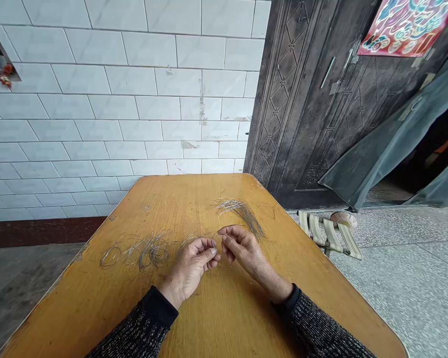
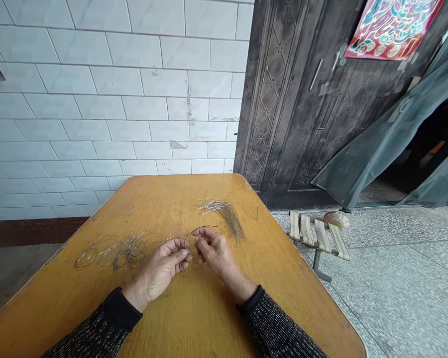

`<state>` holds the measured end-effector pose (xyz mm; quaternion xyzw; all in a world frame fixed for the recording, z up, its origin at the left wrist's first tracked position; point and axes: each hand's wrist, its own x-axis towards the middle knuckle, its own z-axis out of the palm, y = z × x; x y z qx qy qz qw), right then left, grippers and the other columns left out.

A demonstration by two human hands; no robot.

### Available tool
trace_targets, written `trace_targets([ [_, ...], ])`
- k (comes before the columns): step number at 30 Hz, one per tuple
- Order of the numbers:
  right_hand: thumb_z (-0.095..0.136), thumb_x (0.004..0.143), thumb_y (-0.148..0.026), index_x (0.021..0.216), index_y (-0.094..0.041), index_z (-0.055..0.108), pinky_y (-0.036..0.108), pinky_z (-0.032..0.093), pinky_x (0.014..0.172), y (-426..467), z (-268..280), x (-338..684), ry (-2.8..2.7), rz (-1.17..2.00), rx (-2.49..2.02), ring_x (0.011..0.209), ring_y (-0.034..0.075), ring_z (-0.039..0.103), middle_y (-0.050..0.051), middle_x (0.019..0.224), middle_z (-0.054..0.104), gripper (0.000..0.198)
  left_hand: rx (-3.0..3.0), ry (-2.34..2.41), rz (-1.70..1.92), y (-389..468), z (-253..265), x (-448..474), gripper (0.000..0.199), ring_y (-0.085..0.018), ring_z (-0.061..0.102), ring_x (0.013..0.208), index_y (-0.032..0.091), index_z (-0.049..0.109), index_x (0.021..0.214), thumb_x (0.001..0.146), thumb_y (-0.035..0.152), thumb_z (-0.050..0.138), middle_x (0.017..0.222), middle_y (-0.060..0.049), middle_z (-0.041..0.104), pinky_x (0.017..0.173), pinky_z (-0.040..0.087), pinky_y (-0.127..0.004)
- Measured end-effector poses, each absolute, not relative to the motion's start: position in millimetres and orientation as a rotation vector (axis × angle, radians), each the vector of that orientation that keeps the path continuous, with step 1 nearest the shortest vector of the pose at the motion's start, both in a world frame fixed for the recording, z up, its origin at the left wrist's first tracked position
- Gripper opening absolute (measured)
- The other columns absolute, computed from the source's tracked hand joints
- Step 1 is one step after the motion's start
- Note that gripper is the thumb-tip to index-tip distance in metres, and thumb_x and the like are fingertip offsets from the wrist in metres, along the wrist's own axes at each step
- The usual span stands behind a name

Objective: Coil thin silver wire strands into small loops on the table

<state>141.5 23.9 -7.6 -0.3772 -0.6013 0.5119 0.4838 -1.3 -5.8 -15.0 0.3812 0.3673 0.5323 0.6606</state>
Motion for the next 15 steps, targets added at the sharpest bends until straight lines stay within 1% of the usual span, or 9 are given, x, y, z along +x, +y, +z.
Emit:
trace_targets([
  [4,0.05,0.07,-0.03,0.088,-0.013,0.058,0.018,0.033,0.036,24.0,-3.0,144.8,-1.504,1.257,-0.931,0.033,0.005,0.04,-0.005,0.049,0.054,0.026,0.801,0.836,1.212,-5.9,-14.0,-1.1,0.024,-0.009,0.055,0.061,0.013,0.063,0.073,0.055,0.02,0.077,0.067,0.0,0.059,0.057,0.039,-0.022],
  [9,0.045,0.07,-0.024,0.089,-0.013,0.063,0.018,0.033,0.036,24.5,-7.5,145.9,-1.579,1.185,-0.937,0.032,0.005,0.038,-0.005,0.048,0.052,0.028,0.745,0.853,1.267,-6.4,-10.9,-0.2,0.026,-0.009,0.056,0.06,0.012,0.065,0.069,0.05,0.02,0.08,0.067,0.0,0.059,0.054,0.04,-0.021],
  [13,0.041,0.07,-0.018,0.088,-0.014,0.065,0.017,0.033,0.039,23.6,-13.2,146.4,-1.722,1.04,-0.994,0.035,0.005,0.038,-0.006,0.046,0.048,0.03,0.737,0.862,1.287,-7.1,-7.7,-0.6,0.026,-0.008,0.054,0.059,0.012,0.065,0.07,0.05,0.021,0.08,0.067,0.0,0.058,0.054,0.042,-0.02],
  [15,0.039,0.071,-0.016,0.088,-0.014,0.065,0.017,0.034,0.041,22.7,-14.1,147.1,-1.807,0.937,-1.021,0.036,0.005,0.039,-0.005,0.047,0.048,0.031,0.737,0.856,1.291,-7.2,-6.9,-1.2,0.026,-0.008,0.054,0.059,0.012,0.065,0.071,0.051,0.021,0.08,0.067,0.0,0.058,0.054,0.042,-0.021],
])
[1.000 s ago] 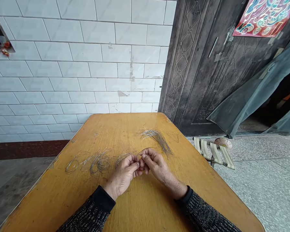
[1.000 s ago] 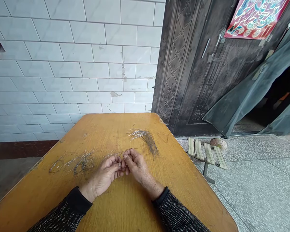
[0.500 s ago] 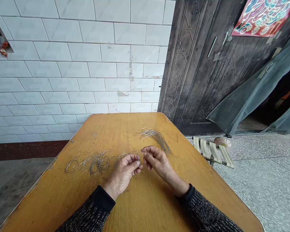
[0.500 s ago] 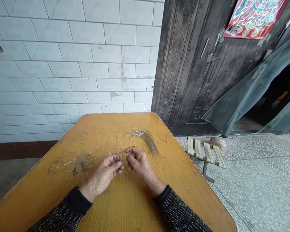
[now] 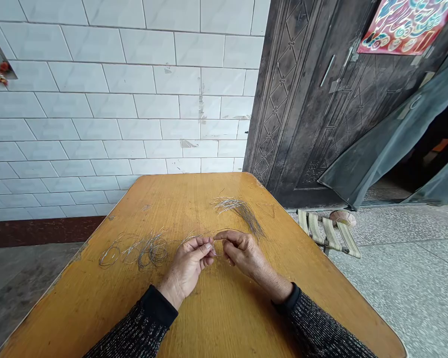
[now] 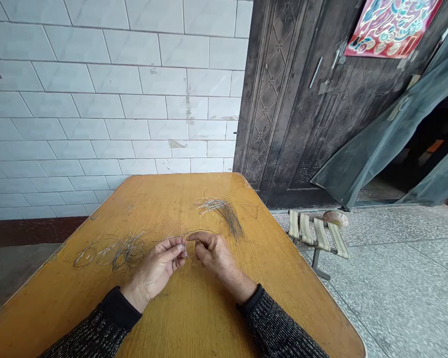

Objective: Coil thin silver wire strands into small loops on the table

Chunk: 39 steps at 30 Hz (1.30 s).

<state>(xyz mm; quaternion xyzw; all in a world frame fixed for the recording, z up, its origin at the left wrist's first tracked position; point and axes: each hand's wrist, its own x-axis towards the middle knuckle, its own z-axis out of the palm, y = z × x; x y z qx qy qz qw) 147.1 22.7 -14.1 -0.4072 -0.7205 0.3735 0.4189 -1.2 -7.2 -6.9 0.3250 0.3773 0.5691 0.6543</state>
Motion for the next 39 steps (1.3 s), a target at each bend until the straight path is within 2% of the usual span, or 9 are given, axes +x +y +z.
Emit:
trace_targets([
  [8,0.039,0.071,-0.015,0.086,-0.015,0.066,0.017,0.033,0.043,19.6,-12.9,144.0,-1.859,0.552,-1.128,0.039,0.007,0.041,-0.005,0.045,0.045,0.031,0.738,0.804,1.282,-6.1,-8.0,-2.2,0.022,-0.007,0.053,0.062,0.012,0.065,0.074,0.056,0.019,0.077,0.068,0.001,0.058,0.056,0.042,-0.019],
  [13,0.04,0.07,-0.016,0.085,-0.015,0.066,0.018,0.035,0.044,20.5,-13.9,141.4,-1.772,0.551,-1.204,0.041,0.008,0.045,-0.003,0.047,0.051,0.029,0.73,0.785,1.206,-8.0,-9.0,-1.1,0.023,-0.008,0.056,0.066,0.014,0.065,0.076,0.058,0.02,0.077,0.072,0.0,0.059,0.061,0.043,-0.02],
  [17,0.04,0.072,-0.016,0.088,-0.015,0.064,0.018,0.037,0.045,19.7,-13.7,141.8,-1.778,0.579,-1.184,0.041,0.008,0.047,-0.003,0.048,0.052,0.029,0.758,0.832,1.169,-8.4,-10.4,0.6,0.025,-0.009,0.056,0.061,0.013,0.063,0.071,0.055,0.022,0.079,0.066,0.0,0.059,0.054,0.04,-0.019],
  [21,0.04,0.075,-0.015,0.091,-0.016,0.064,0.019,0.04,0.049,18.3,-10.2,143.0,-1.863,0.522,-1.062,0.049,0.01,0.052,0.0,0.057,0.058,0.029,0.728,0.872,1.22,-7.3,-10.7,0.7,0.028,-0.007,0.055,0.056,0.013,0.063,0.07,0.051,0.022,0.081,0.063,0.002,0.058,0.05,0.039,-0.018],
  [28,0.04,0.078,-0.012,0.093,-0.02,0.066,0.024,0.046,0.063,17.3,-8.2,146.6,-1.978,0.325,-0.995,0.069,0.015,0.063,0.005,0.08,0.069,0.031,0.729,0.864,1.256,-8.2,-9.3,1.8,0.027,-0.008,0.056,0.057,0.012,0.065,0.072,0.053,0.023,0.08,0.064,0.0,0.06,0.051,0.041,-0.019],
  [32,0.04,0.084,-0.018,0.092,-0.021,0.065,0.024,0.045,0.062,16.9,-10.5,146.8,-2.019,0.193,-1.067,0.068,0.016,0.064,0.006,0.08,0.069,0.026,0.757,0.874,1.253,-7.8,-9.9,1.6,0.027,-0.008,0.055,0.056,0.012,0.065,0.073,0.054,0.025,0.079,0.063,0.0,0.059,0.05,0.041,-0.019],
  [36,0.043,0.085,-0.026,0.084,-0.02,0.063,0.024,0.043,0.062,16.7,-12.6,143.9,-1.968,0.259,-1.091,0.068,0.017,0.062,0.006,0.075,0.068,0.021,0.789,0.863,1.252,-8.1,-10.4,2.0,0.024,-0.008,0.054,0.057,0.012,0.065,0.072,0.057,0.025,0.078,0.064,0.0,0.059,0.054,0.042,-0.02],
  [39,0.046,0.083,-0.027,0.085,-0.02,0.06,0.024,0.043,0.059,16.2,-15.3,137.0,-1.826,0.437,-1.076,0.064,0.015,0.059,0.004,0.07,0.064,0.016,0.764,0.841,1.287,-8.4,-11.0,3.8,0.024,-0.007,0.054,0.058,0.012,0.065,0.073,0.057,0.023,0.078,0.066,0.0,0.06,0.056,0.043,-0.02],
])
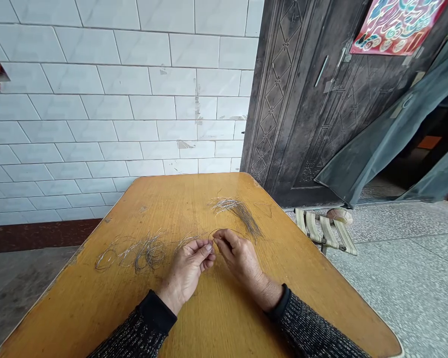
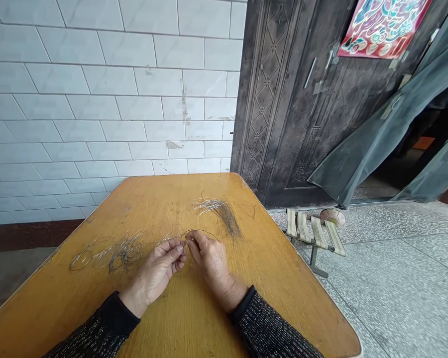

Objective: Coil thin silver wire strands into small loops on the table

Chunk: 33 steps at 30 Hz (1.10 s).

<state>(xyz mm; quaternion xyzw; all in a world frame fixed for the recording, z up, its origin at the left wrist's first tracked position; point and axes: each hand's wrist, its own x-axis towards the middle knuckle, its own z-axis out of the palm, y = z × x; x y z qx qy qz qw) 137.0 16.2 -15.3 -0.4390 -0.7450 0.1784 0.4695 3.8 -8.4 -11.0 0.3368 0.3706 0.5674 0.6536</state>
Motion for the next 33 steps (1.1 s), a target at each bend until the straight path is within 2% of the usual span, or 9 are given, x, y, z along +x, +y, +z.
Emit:
trace_targets([
  [4,0.052,0.078,-0.037,0.089,-0.018,0.057,0.02,0.037,0.042,15.0,-16.4,125.1,-1.52,0.909,-0.977,0.046,0.009,0.046,-0.002,0.058,0.055,0.022,0.711,0.783,1.343,-7.4,-12.7,5.6,0.024,-0.007,0.055,0.06,0.013,0.065,0.074,0.057,0.023,0.078,0.07,0.0,0.062,0.058,0.043,-0.019],
  [6,0.054,0.076,-0.043,0.081,-0.017,0.057,0.018,0.032,0.036,14.6,-14.6,121.9,-1.411,1.112,-0.893,0.041,0.007,0.04,-0.003,0.055,0.05,0.026,0.724,0.77,1.335,-6.9,-13.3,5.6,0.023,-0.007,0.055,0.06,0.013,0.065,0.075,0.059,0.024,0.077,0.069,0.0,0.062,0.058,0.044,-0.019],
  [9,0.056,0.072,-0.047,0.069,-0.016,0.055,0.017,0.028,0.033,14.7,-11.3,122.3,-1.363,1.252,-0.823,0.038,0.006,0.036,-0.004,0.051,0.047,0.03,0.759,0.791,1.293,-7.3,-12.9,5.3,0.022,-0.007,0.054,0.058,0.012,0.065,0.075,0.06,0.024,0.076,0.066,0.0,0.061,0.054,0.042,-0.019],
  [14,0.052,0.077,-0.036,0.061,-0.017,0.053,0.019,0.033,0.044,14.4,-7.9,129.1,-1.547,1.097,-0.858,0.047,0.007,0.04,-0.003,0.052,0.046,0.025,0.8,0.902,1.28,-10.6,-10.3,5.6,0.021,-0.012,0.058,0.062,0.012,0.066,0.072,0.06,0.026,0.076,0.065,-0.003,0.063,0.054,0.042,-0.022],
  [18,0.048,0.078,-0.026,0.054,-0.018,0.051,0.02,0.031,0.048,12.8,-5.2,132.4,-1.723,0.875,-0.959,0.048,0.008,0.039,-0.004,0.049,0.042,0.025,0.816,0.953,1.301,-11.6,-9.2,5.8,0.02,-0.014,0.06,0.065,0.012,0.066,0.069,0.058,0.026,0.076,0.067,-0.004,0.064,0.057,0.043,-0.023],
  [27,0.05,0.078,-0.027,0.06,-0.018,0.056,0.021,0.035,0.051,13.3,-8.7,130.7,-1.702,0.823,-1.039,0.053,0.01,0.046,-0.002,0.054,0.052,0.021,0.762,0.85,1.275,-8.0,-9.6,4.5,0.023,-0.01,0.056,0.062,0.011,0.066,0.069,0.053,0.02,0.08,0.067,-0.002,0.063,0.059,0.042,-0.021],
  [30,0.053,0.076,-0.032,0.071,-0.018,0.058,0.02,0.036,0.048,14.0,-9.0,129.9,-1.636,0.933,-0.993,0.049,0.009,0.046,-0.003,0.055,0.052,0.016,0.763,0.835,1.244,-8.1,-7.5,3.0,0.022,-0.009,0.055,0.06,0.011,0.067,0.07,0.054,0.019,0.079,0.067,-0.002,0.062,0.058,0.042,-0.021],
  [33,0.055,0.075,-0.041,0.092,-0.017,0.055,0.019,0.032,0.038,14.9,-6.8,131.6,-1.508,1.178,-0.899,0.039,0.006,0.04,-0.005,0.058,0.051,0.03,0.753,0.811,1.25,-7.3,-6.0,0.7,0.021,-0.008,0.054,0.06,0.011,0.067,0.074,0.056,0.017,0.077,0.07,-0.002,0.062,0.059,0.041,-0.021],
])
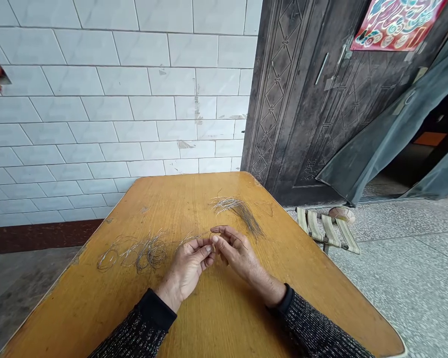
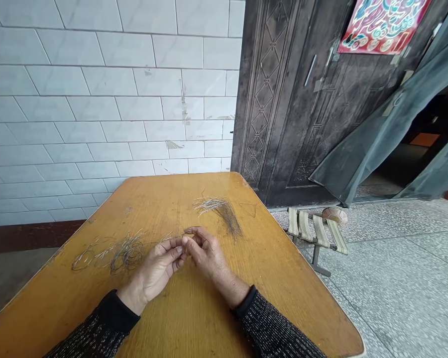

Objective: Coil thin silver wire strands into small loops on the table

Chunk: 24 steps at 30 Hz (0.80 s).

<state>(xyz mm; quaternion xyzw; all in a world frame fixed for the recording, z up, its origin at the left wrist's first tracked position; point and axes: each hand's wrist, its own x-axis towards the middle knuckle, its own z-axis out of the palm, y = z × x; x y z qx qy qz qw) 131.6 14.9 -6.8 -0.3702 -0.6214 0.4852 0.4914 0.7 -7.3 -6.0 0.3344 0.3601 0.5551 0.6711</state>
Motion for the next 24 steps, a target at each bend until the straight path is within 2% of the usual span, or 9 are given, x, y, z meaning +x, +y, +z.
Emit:
trace_targets([
  [1,0.055,0.074,-0.044,0.093,-0.017,0.054,0.019,0.03,0.036,15.1,-5.6,132.9,-1.475,1.242,-0.876,0.037,0.005,0.039,-0.005,0.06,0.052,0.034,0.746,0.804,1.269,-6.8,-5.9,-0.2,0.02,-0.008,0.054,0.061,0.011,0.067,0.075,0.057,0.016,0.076,0.071,-0.002,0.062,0.06,0.042,-0.02],
  [3,0.056,0.072,-0.048,0.083,-0.016,0.054,0.019,0.031,0.037,15.3,-3.2,136.0,-1.45,1.32,-0.844,0.037,0.004,0.04,-0.004,0.058,0.052,0.033,0.727,0.792,1.304,-5.8,-6.4,-2.1,0.018,-0.008,0.054,0.062,0.012,0.067,0.076,0.059,0.014,0.075,0.073,-0.002,0.062,0.06,0.042,-0.02],
  [6,0.057,0.072,-0.048,0.066,-0.016,0.051,0.018,0.033,0.04,14.8,-1.1,139.6,-1.445,1.409,-0.82,0.037,0.005,0.041,-0.006,0.045,0.048,0.033,0.707,0.775,1.275,-5.1,-7.1,-4.4,0.018,-0.008,0.054,0.064,0.012,0.066,0.079,0.062,0.012,0.073,0.073,-0.002,0.061,0.06,0.043,-0.019],
  [16,0.064,0.067,-0.046,0.057,-0.016,0.048,0.017,0.031,0.036,17.7,-4.2,139.0,-1.251,1.566,-0.744,0.034,0.002,0.034,-0.007,0.045,0.043,0.036,0.727,0.752,1.169,-4.8,-4.3,-12.1,0.021,-0.008,0.054,0.063,0.013,0.066,0.075,0.058,0.019,0.077,0.074,-0.001,0.058,0.057,0.041,-0.019],
  [18,0.063,0.068,-0.047,0.064,-0.015,0.052,0.017,0.03,0.036,18.4,-0.8,141.9,-1.314,1.521,-0.747,0.035,0.003,0.037,-0.007,0.049,0.046,0.034,0.783,0.797,1.167,-6.0,-3.1,-11.9,0.022,-0.008,0.052,0.062,0.013,0.066,0.074,0.057,0.022,0.077,0.071,-0.001,0.057,0.054,0.039,-0.019],
  [22,0.064,0.07,-0.044,0.098,-0.018,0.058,0.018,0.032,0.038,18.7,3.9,146.5,-1.394,1.37,-0.727,0.039,0.004,0.041,-0.005,0.061,0.051,0.039,0.925,0.876,1.164,-9.2,-2.0,-8.3,0.019,-0.009,0.05,0.063,0.013,0.066,0.073,0.06,0.025,0.074,0.071,-0.001,0.056,0.055,0.036,-0.02],
  [24,0.063,0.072,-0.041,0.099,-0.018,0.061,0.019,0.033,0.04,18.8,2.7,147.0,-1.474,1.311,-0.727,0.041,0.004,0.04,-0.005,0.061,0.05,0.036,0.99,0.919,1.169,-9.6,-2.9,-7.0,0.018,-0.01,0.049,0.066,0.013,0.066,0.075,0.063,0.026,0.071,0.074,-0.003,0.057,0.054,0.034,-0.021],
])
